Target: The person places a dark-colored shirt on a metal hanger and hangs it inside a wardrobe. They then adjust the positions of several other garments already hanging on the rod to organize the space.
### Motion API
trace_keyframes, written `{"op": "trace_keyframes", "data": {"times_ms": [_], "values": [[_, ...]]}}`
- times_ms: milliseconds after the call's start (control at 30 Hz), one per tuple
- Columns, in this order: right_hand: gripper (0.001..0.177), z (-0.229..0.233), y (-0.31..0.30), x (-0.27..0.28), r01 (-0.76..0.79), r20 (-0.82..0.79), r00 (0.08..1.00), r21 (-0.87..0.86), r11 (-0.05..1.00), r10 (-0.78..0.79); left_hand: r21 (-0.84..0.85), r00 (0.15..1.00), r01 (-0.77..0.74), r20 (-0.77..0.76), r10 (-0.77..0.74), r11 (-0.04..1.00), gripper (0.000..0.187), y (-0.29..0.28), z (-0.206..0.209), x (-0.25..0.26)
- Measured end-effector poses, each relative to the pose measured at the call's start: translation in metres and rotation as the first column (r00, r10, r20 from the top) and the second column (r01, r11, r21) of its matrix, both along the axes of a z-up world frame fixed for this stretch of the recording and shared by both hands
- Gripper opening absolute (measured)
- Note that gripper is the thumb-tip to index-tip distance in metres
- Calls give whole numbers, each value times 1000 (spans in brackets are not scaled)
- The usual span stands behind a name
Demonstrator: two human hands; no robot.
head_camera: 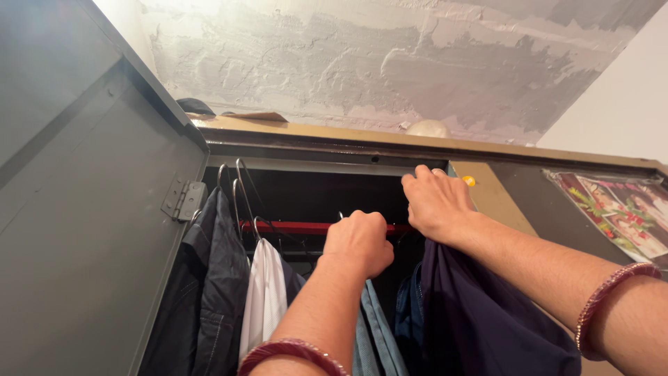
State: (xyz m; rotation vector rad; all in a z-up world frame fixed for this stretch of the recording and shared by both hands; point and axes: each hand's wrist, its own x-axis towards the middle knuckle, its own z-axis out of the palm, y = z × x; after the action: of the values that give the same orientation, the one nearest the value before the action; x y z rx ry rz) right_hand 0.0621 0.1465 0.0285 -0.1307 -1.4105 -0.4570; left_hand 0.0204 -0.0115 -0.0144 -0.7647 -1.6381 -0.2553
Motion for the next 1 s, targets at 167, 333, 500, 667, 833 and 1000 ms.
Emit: {"op": "trace_keyframes", "data": {"times_ms": [167, 333, 500, 667, 833, 1000], "values": [[24, 4, 24, -6, 158, 132, 981, -90, 983, -145, -35, 998, -4, 59, 6, 999, 22, 22, 4, 1], [33, 0, 23, -14, 53, 294, 955, -273, 961, 31, -92, 991, -32, 127, 43, 995, 23, 37, 6, -1], [31, 3, 18, -18, 75, 253, 967, -220, 973, -18, -128, 988, -64, 131, 81, 990, 23, 46, 3, -6], [18, 8, 17, -27, 234, 250, 950, -164, 958, -189, -106, 983, -80, 158, 97, 991, 31, 52, 6, -8], [7, 9, 24, -46, 209, 87, 975, -61, 976, -203, -134, 972, -151, 162, 172, 979, 26, 50, 3, -14], [7, 19, 26, -52, 145, 53, 988, -57, 988, -142, -124, 965, -174, 177, 194, 977, 30, 44, 9, -16]]}}
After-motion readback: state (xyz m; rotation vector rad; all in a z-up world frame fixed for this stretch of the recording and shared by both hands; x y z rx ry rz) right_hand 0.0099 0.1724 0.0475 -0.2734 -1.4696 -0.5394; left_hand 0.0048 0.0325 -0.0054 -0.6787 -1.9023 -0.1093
